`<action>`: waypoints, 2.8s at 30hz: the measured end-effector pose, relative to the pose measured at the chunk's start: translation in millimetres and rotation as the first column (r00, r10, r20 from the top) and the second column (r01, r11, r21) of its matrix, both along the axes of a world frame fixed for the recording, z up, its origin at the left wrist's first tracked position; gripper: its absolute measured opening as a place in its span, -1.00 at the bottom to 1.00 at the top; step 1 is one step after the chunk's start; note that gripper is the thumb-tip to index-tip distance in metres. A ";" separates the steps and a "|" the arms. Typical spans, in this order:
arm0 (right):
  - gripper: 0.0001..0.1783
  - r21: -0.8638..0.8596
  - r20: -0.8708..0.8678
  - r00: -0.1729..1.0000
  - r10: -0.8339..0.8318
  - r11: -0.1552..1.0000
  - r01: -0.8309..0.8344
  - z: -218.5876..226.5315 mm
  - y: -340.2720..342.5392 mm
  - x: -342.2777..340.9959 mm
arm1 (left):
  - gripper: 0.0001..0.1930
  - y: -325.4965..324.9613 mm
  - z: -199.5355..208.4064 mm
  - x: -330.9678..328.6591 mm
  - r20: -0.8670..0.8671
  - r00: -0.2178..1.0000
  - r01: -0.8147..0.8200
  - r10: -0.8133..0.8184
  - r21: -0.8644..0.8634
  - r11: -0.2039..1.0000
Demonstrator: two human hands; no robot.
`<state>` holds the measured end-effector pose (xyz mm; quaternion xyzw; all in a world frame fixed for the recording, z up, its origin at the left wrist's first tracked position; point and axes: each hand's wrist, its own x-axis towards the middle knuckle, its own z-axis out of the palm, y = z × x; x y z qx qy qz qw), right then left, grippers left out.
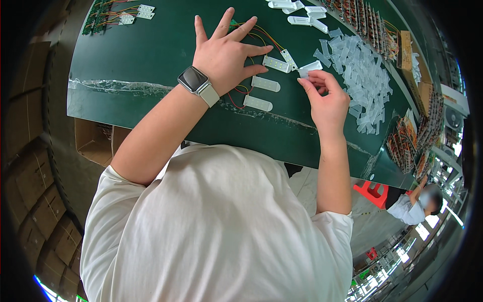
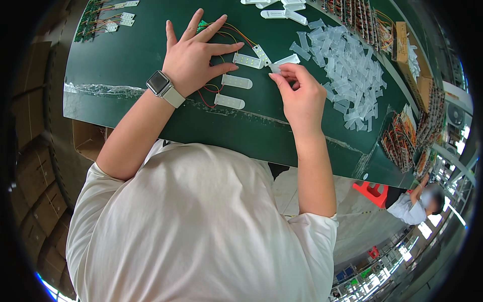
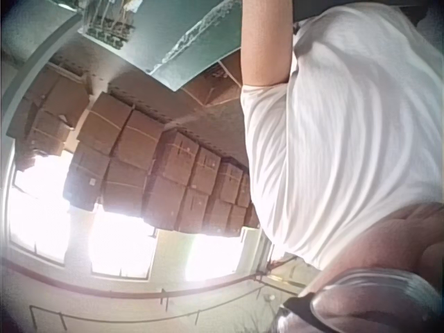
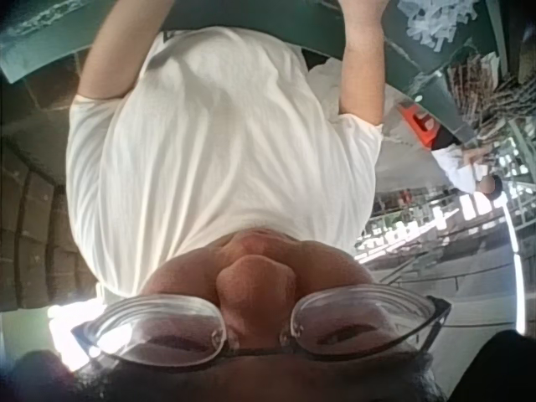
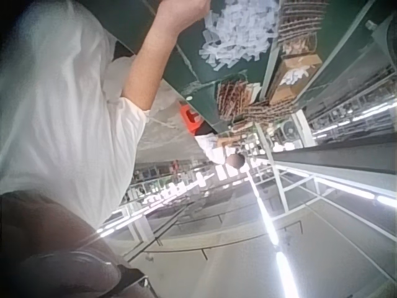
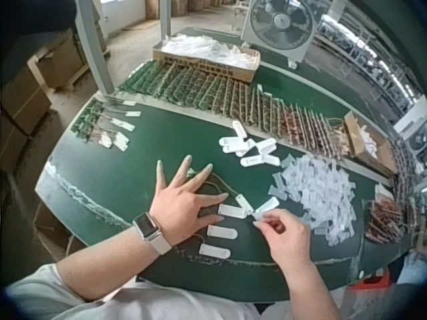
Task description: Assembling LED light strips into plastic housings and using a hammer to secure them.
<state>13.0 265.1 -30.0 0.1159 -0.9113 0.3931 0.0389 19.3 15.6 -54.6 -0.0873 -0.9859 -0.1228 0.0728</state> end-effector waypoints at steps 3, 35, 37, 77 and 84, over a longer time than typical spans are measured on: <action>-0.83 0.024 -0.032 0.995 0.098 0.995 -0.097 1.6 -7.1 -7.2 | -0.52 0.1 -0.1 0.1 -0.002 1.000 0.001 -0.001 -0.003 1.000; -0.73 0.233 -0.235 0.928 0.287 0.944 -0.233 -24.6 -40.4 -23.4 | -0.47 -3.1 5.5 -1.6 -0.017 1.000 0.005 -0.005 -0.037 0.999; -0.72 0.229 -0.216 0.934 0.286 0.944 -0.236 -23.4 -39.6 -23.5 | -0.50 -3.0 25.9 -2.0 0.130 0.990 0.044 -0.053 0.072 0.996; -0.68 -0.142 0.406 0.914 0.015 0.989 0.047 36.8 -2.0 87.3 | -0.46 -4.2 18.9 -1.3 0.131 0.990 0.034 -0.045 0.084 0.996; -0.69 -0.064 0.146 0.988 0.043 0.997 -0.034 25.4 -6.7 85.2 | -0.46 -3.4 10.2 1.2 0.054 0.999 0.007 -0.007 0.003 1.000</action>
